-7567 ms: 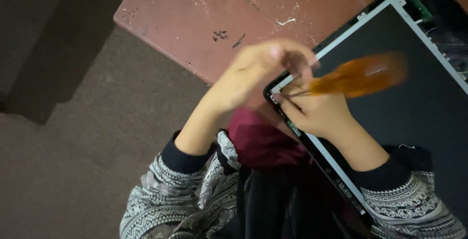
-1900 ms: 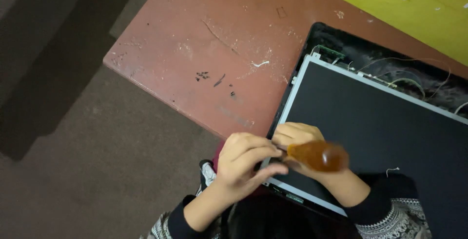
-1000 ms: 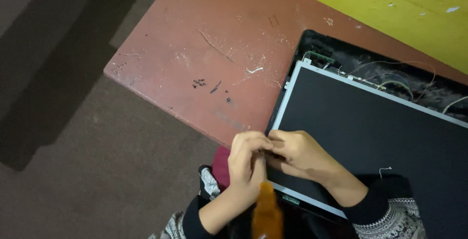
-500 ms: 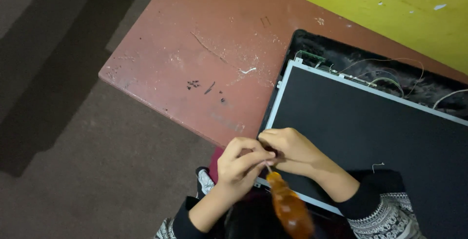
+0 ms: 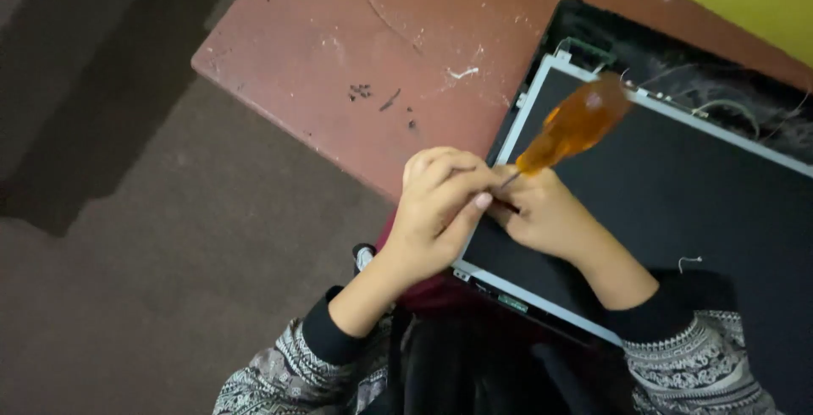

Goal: The person uses a screwdriver to remove screws from the frame of a computer monitor resting on their lap. They systematically unscrew fasteners along the edges of the monitor's casing and place the removed screws on the nearby table.

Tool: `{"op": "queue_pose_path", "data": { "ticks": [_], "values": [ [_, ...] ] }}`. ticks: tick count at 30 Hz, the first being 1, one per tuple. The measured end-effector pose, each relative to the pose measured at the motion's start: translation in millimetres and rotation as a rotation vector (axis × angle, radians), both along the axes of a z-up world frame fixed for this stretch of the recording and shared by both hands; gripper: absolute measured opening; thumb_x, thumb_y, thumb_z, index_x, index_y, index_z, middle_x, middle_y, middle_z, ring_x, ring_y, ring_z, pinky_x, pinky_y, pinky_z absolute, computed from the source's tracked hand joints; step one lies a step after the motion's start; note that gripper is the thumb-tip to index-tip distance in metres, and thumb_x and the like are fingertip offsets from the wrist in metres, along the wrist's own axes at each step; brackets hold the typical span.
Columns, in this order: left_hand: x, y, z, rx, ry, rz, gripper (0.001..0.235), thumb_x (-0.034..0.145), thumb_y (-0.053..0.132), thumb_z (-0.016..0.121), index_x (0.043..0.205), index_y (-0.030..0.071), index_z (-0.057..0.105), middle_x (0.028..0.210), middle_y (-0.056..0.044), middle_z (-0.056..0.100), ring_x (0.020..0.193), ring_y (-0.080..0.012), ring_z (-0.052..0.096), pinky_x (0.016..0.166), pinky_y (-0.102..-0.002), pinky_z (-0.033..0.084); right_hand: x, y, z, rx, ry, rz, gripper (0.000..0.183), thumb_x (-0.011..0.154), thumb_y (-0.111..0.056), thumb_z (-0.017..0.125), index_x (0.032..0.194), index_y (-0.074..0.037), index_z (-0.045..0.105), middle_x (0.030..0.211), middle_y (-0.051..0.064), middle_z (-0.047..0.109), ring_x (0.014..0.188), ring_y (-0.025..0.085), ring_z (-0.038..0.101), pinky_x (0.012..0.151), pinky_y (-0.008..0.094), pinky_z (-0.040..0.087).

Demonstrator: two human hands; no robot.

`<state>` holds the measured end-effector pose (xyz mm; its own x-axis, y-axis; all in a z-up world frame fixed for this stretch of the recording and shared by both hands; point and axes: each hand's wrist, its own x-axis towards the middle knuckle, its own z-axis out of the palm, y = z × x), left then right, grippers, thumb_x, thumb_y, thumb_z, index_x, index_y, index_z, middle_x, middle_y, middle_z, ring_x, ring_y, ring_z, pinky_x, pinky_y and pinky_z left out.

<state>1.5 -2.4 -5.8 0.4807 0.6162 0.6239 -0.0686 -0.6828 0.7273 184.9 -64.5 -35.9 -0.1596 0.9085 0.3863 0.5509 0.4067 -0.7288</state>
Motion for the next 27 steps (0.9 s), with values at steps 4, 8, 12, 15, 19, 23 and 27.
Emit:
{"op": "queue_pose_path", "data": {
  "ticks": [4, 8, 12, 15, 19, 23, 27],
  "values": [
    [6, -1, -15, -0.003, 0.002, 0.013, 0.021, 0.09, 0.023, 0.08, 0.108, 0.017, 0.07, 0.102, 0.004, 0.068, 0.106, -0.0238, 0.064, 0.1, -0.039, 0.045, 6, 0, -12, -0.003, -0.091, -0.005, 0.008, 0.082, -0.011, 0.076, 0.077, -0.013, 0.07, 0.077, -0.001, 0.067, 0.077, 0.025, 0.069, 0.068, 0.033, 0.055],
    [4, 1, -5, 0.047, -0.014, 0.071, 0.027, 0.085, 0.021, 0.086, 0.103, 0.016, 0.067, 0.099, 0.005, 0.068, 0.102, -0.022, 0.067, 0.096, -0.037, 0.05, 2, 0, -10, -0.055, -0.13, -0.034, 0.016, 0.08, -0.009, 0.076, 0.071, -0.012, 0.064, 0.068, 0.001, 0.061, 0.07, 0.028, 0.066, 0.061, 0.037, 0.051],
    [6, -8, -22, 0.086, -0.015, 0.104, 0.018, 0.087, 0.016, 0.084, 0.102, 0.014, 0.074, 0.093, 0.005, 0.072, 0.09, -0.0198, 0.071, 0.09, -0.032, 0.055, -3, -4, 6, -0.059, -0.198, -0.055, 0.021, 0.08, -0.009, 0.075, 0.067, -0.007, 0.058, 0.063, 0.008, 0.06, 0.067, 0.034, 0.064, 0.058, 0.041, 0.051],
    [0, -4, -22, 0.043, -0.032, 0.079, 0.021, 0.089, -0.009, 0.067, 0.095, 0.01, 0.074, 0.088, -0.001, 0.072, 0.089, -0.0246, 0.07, 0.11, -0.042, 0.041, -4, -3, 21, -0.059, -0.266, -0.074, 0.028, 0.081, -0.008, 0.074, 0.063, -0.001, 0.053, 0.058, 0.015, 0.058, 0.065, 0.04, 0.062, 0.056, 0.046, 0.05],
    [-6, 2, -13, -0.01, 0.045, -0.083, 0.024, 0.092, -0.011, 0.061, 0.103, 0.008, 0.07, 0.095, -0.003, 0.072, 0.104, -0.0229, 0.067, 0.12, -0.048, 0.02, 0, -3, 27, -0.09, -0.081, -0.022, 0.02, 0.081, 0.003, 0.067, 0.068, -0.01, 0.06, 0.063, 0.004, 0.058, 0.067, 0.03, 0.065, 0.06, 0.033, 0.05],
    [-10, 3, -15, -0.023, 0.11, -0.139, 0.046, 0.091, -0.012, 0.051, 0.128, 0.01, 0.067, 0.118, -0.003, 0.069, 0.125, -0.0221, 0.058, 0.123, -0.044, 0.014, 6, -7, 6, -0.108, 0.042, -0.002, 0.016, 0.083, 0.008, 0.07, 0.086, -0.007, 0.073, 0.079, 0.005, 0.07, 0.083, 0.027, 0.074, 0.071, 0.032, 0.058],
    [-5, -8, 0, -0.155, -0.068, -0.095, 0.031, 0.098, 0.017, 0.072, 0.128, 0.01, 0.068, 0.104, -0.001, 0.073, 0.102, -0.0213, 0.071, 0.107, -0.039, 0.046, 4, -2, 19, -0.118, -0.07, 0.014, 0.018, 0.084, -0.004, 0.076, 0.073, -0.005, 0.062, 0.066, 0.009, 0.062, 0.071, 0.036, 0.066, 0.067, 0.036, 0.054]
  ]
}}
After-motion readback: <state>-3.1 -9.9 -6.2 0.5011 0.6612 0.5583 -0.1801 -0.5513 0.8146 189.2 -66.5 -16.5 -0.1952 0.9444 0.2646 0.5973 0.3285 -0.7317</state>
